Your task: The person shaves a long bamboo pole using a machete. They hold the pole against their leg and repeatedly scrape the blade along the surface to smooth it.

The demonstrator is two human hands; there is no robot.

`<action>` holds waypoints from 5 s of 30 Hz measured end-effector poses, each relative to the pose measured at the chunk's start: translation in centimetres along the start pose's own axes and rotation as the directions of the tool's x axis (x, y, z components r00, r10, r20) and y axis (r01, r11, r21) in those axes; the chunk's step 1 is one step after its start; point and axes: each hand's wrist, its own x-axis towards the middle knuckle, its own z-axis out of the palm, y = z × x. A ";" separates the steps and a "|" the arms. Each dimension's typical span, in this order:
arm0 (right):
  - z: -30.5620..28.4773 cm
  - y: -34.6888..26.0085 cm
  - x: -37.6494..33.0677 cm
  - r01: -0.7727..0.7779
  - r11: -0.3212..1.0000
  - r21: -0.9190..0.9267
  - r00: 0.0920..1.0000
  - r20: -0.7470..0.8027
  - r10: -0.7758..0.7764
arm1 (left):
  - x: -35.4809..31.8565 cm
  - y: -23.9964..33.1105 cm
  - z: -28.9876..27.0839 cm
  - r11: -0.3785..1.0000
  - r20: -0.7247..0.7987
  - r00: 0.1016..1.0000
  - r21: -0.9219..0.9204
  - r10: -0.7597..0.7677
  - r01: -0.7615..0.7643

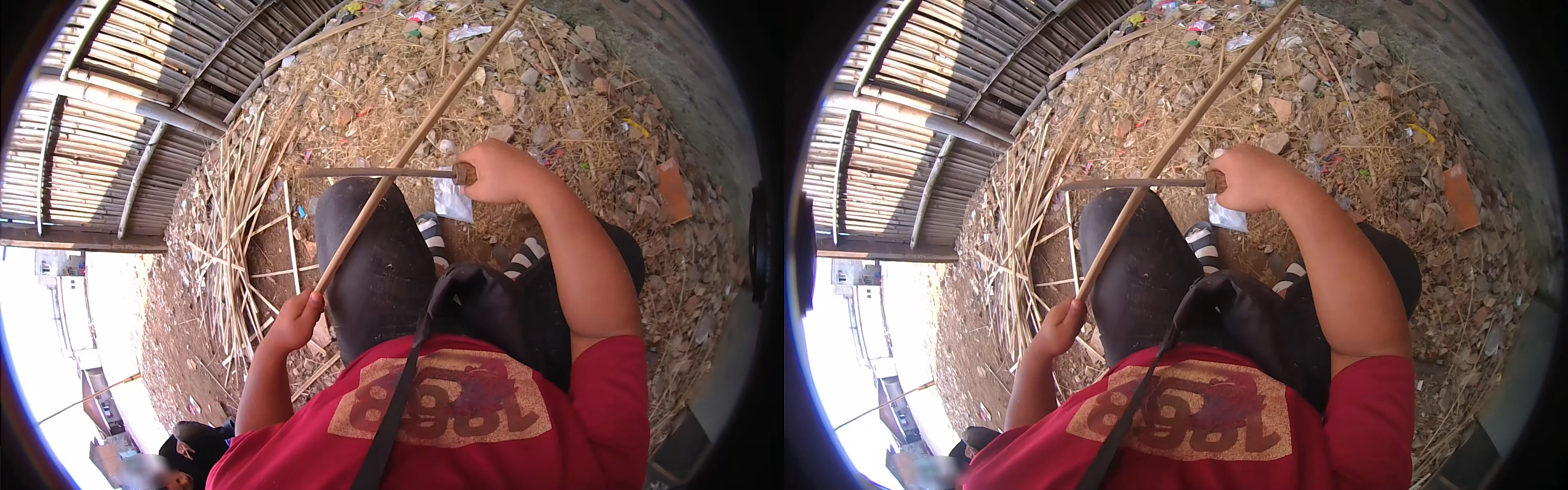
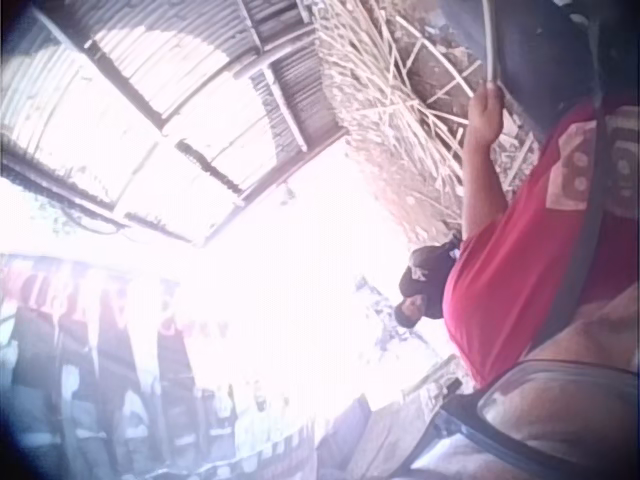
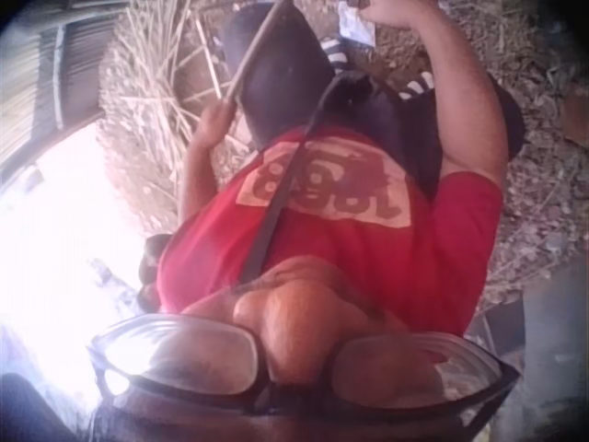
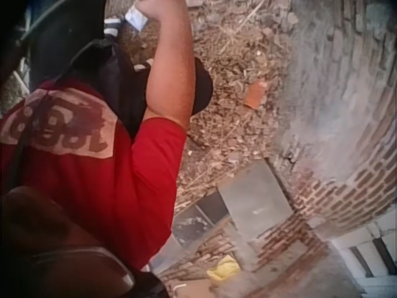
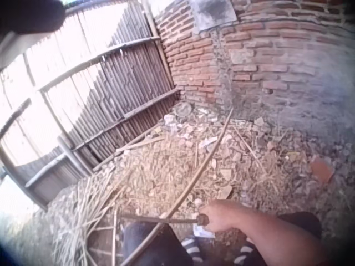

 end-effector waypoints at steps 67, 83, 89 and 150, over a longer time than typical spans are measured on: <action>-1.0 3.1 -0.5 -0.129 0.991 -0.038 0.991 -0.042 0.127 | 0.8 -0.6 -2.2 0.973 0.279 0.958 -0.196 -0.068 0.126; -2.2 2.4 -2.3 -0.105 0.994 0.006 0.985 -0.137 0.105 | 0.9 0.9 -1.5 0.941 0.364 0.931 -0.321 0.024 0.102; -1.4 1.1 -0.5 -0.113 0.991 -0.074 0.985 -0.135 0.103 | 1.5 0.0 -1.6 0.955 0.367 0.929 -0.258 -0.044 0.148; 0.4 2.9 1.2 -0.176 0.973 0.149 0.979 -0.077 0.189 | 0.8 1.2 0.5 0.994 0.057 0.998 -0.113 0.017 -0.011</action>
